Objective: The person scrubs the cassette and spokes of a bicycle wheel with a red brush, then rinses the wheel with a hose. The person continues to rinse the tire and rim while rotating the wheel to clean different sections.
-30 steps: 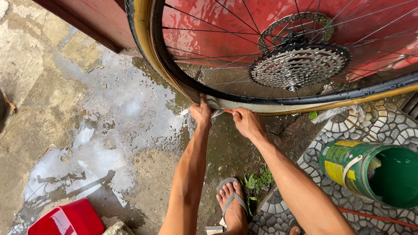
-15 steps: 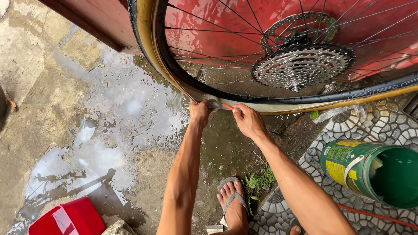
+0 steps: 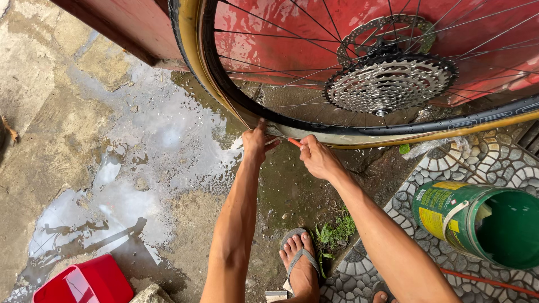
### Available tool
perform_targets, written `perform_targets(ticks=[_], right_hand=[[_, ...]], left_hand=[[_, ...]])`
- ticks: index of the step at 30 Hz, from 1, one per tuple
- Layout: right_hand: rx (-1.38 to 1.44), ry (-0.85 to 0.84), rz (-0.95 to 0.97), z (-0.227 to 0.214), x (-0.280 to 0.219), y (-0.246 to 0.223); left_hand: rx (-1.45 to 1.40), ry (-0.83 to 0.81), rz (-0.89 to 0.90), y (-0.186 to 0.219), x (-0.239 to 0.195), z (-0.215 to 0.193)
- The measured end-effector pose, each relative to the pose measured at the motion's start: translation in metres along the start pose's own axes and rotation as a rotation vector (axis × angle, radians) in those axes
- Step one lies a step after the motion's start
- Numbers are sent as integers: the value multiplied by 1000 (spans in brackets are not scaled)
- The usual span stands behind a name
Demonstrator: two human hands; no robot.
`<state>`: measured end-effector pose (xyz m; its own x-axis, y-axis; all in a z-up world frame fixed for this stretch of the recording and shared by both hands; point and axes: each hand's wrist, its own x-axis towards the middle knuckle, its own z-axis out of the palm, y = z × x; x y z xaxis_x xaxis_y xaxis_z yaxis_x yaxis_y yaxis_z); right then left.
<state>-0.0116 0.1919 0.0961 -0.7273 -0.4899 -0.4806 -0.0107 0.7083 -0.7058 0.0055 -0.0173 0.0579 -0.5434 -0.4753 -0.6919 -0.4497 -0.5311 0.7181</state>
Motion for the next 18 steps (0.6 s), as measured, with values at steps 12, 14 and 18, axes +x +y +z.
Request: perform_targets(ticks=[12, 14, 18], right_hand=[[-44, 65, -145, -1, 7, -28], [-86, 127, -189, 3, 13, -29], [-85, 166, -83, 13, 29, -33]], left_hand=[[-83, -139, 43, -29, 40, -19], [-91, -160, 44, -28, 40, -21], [-155, -149, 7, -26, 34, -23]])
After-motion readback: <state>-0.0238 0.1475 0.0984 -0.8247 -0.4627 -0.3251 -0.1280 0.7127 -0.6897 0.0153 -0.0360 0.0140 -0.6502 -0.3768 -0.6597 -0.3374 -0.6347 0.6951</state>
